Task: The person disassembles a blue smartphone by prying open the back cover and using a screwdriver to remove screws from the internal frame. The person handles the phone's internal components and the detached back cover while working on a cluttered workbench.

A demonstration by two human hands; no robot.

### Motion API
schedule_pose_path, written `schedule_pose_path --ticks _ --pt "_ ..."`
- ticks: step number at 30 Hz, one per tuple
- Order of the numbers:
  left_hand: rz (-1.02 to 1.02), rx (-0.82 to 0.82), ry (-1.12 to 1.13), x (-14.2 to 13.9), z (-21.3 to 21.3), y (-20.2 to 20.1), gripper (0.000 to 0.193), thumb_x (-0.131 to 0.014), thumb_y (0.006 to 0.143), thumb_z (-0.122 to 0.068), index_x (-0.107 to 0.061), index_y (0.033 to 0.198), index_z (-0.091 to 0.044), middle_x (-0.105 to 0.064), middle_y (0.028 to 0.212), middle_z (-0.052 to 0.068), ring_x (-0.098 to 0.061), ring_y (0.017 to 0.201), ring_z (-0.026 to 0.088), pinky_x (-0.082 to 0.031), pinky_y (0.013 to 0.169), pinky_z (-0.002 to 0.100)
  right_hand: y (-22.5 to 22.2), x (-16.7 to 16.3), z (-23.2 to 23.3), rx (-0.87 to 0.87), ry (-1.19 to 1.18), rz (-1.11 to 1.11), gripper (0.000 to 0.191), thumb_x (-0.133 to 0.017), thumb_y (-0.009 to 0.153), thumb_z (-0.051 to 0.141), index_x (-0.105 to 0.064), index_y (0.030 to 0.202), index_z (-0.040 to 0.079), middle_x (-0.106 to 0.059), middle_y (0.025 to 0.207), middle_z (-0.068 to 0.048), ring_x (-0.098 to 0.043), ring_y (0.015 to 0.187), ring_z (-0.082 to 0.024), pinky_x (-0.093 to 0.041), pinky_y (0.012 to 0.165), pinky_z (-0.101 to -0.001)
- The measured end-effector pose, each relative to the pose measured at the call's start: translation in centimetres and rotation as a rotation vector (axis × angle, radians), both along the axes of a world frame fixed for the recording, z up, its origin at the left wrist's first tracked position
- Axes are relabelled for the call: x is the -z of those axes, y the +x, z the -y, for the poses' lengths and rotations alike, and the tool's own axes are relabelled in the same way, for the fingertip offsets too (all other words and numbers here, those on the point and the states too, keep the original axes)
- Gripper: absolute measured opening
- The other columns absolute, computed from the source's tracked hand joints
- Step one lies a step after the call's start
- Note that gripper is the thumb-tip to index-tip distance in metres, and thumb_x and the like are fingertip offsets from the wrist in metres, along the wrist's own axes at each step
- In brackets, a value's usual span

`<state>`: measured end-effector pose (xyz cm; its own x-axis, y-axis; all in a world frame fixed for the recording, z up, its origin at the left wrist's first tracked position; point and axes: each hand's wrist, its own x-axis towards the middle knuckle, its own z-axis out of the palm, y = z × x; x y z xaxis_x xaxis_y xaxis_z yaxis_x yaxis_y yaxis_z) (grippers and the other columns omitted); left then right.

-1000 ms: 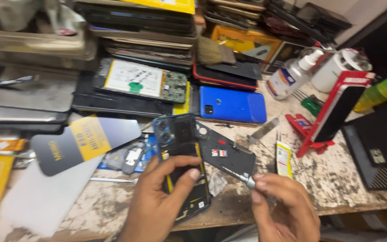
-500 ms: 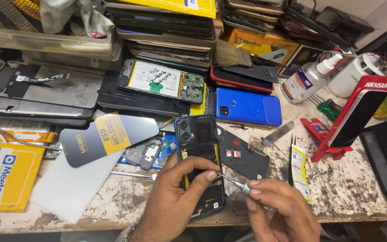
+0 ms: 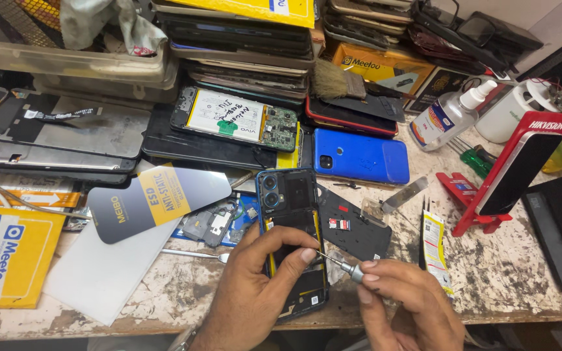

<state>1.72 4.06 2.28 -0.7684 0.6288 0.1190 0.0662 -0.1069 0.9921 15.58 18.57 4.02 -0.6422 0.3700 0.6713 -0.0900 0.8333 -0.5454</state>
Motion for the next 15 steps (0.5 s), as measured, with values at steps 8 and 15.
schedule_pose_path --ticks 8,15 --pt "-0.028 -0.016 -0.036 0.02 -0.04 -0.03 0.016 -0.069 0.095 -0.021 -0.073 0.103 -0.008 -0.07 0.103 0.007 -0.071 0.102 0.018 -0.055 0.087 0.032 0.06 0.41 0.02 -0.002 -0.038 -0.043 0.025 -0.077 0.081 -0.008 -0.067 0.101 0.004 -0.073 0.104 -0.017 -0.075 0.102 -0.02 -0.061 0.093 -0.0318" --pt "-0.003 -0.013 -0.032 0.02 -0.05 -0.05 0.016 -0.069 0.095 -0.021 -0.073 0.103 -0.007 -0.07 0.103 0.007 -0.071 0.102 0.017 -0.055 0.088 0.032 0.06 0.55 -0.03 -0.008 -0.029 -0.058 0.024 -0.077 0.082 -0.008 -0.066 0.101 0.004 -0.073 0.104 -0.016 -0.075 0.102 -0.019 -0.06 0.095 -0.0317"
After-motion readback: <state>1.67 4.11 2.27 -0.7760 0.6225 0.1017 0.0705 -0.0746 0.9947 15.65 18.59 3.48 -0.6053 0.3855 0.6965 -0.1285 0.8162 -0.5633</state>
